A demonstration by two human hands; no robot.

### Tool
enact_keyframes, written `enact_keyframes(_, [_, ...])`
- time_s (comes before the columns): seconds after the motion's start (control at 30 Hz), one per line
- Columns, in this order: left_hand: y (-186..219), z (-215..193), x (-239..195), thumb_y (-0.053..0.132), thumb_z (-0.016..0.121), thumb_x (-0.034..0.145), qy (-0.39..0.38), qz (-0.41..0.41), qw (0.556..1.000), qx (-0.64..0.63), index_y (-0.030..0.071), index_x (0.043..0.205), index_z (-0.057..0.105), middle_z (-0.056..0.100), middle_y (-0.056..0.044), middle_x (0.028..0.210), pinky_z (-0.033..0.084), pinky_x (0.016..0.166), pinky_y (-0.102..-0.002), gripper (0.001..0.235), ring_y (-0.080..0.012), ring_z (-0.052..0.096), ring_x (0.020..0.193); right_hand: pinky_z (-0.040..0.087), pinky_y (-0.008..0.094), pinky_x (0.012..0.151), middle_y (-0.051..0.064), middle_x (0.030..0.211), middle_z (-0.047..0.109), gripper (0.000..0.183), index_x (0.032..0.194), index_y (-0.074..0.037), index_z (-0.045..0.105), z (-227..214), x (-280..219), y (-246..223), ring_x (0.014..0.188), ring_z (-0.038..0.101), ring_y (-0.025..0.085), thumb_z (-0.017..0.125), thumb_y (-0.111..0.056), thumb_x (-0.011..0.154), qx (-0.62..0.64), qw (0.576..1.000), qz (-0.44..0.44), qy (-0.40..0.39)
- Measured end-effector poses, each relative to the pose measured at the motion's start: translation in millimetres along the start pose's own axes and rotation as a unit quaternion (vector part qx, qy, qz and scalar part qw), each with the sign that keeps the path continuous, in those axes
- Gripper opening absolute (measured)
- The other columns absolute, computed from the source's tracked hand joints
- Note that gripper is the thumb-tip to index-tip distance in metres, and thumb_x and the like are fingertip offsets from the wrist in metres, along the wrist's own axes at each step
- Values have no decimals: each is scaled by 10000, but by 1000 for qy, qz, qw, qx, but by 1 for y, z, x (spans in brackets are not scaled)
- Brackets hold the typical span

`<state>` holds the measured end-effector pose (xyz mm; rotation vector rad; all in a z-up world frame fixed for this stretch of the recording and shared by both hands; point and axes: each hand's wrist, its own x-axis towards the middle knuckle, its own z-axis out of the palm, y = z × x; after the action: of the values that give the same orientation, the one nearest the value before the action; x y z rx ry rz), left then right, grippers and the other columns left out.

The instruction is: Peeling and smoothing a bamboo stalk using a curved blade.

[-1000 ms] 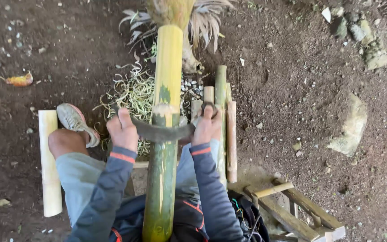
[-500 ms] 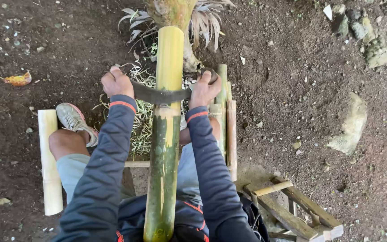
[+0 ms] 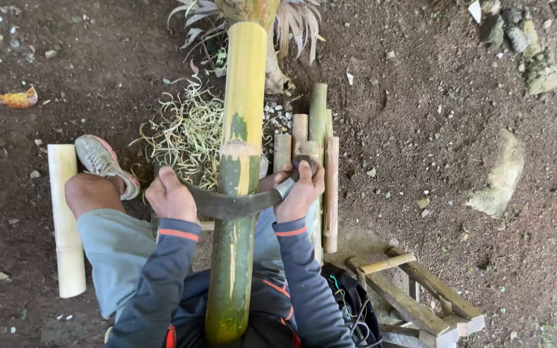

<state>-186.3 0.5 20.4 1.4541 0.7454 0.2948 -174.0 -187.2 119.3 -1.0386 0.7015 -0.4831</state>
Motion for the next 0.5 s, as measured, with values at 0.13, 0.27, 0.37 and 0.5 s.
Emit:
enact_keyframes(0.13, [-3, -2, -2, 209, 503, 1081, 16, -24, 999, -21, 13, 617, 352, 327, 27, 564, 241, 509, -395, 526, -108, 270, 540, 459, 295, 362, 80, 667, 559, 122, 1059, -27, 543, -12, 7, 18, 433, 513, 165, 515, -140, 1022, -50, 999, -15, -2])
enact_keyframes(0.27, [-15, 8, 15, 207, 525, 1070, 23, -40, 999, -27, 33, 610, 345, 316, 35, 569, 238, 506, -391, 523, -102, 268, 549, 469, 290, 399, 36, 707, 562, 174, 1093, -7, 563, 3, 22, 19, 499, 525, 121, 542, -168, 1031, -68, 996, -47, -23])
enact_keyframes(0.37, [-26, 29, 43, 200, 523, 1061, 19, -45, 998, -29, 33, 600, 359, 341, 35, 554, 254, 493, -395, 517, -109, 296, 527, 442, 284, 379, 33, 667, 540, 175, 1106, -39, 567, 21, 47, 25, 456, 491, 121, 556, -181, 1004, -68, 997, -38, -26])
enact_keyframes(0.5, [-32, 50, 71, 196, 527, 1059, 9, -23, 999, -43, 32, 579, 397, 375, 31, 537, 267, 478, -405, 524, -121, 320, 501, 458, 293, 407, 35, 682, 533, 175, 1118, -30, 589, 35, 63, 32, 480, 487, 123, 563, -167, 1013, -59, 995, -80, -21])
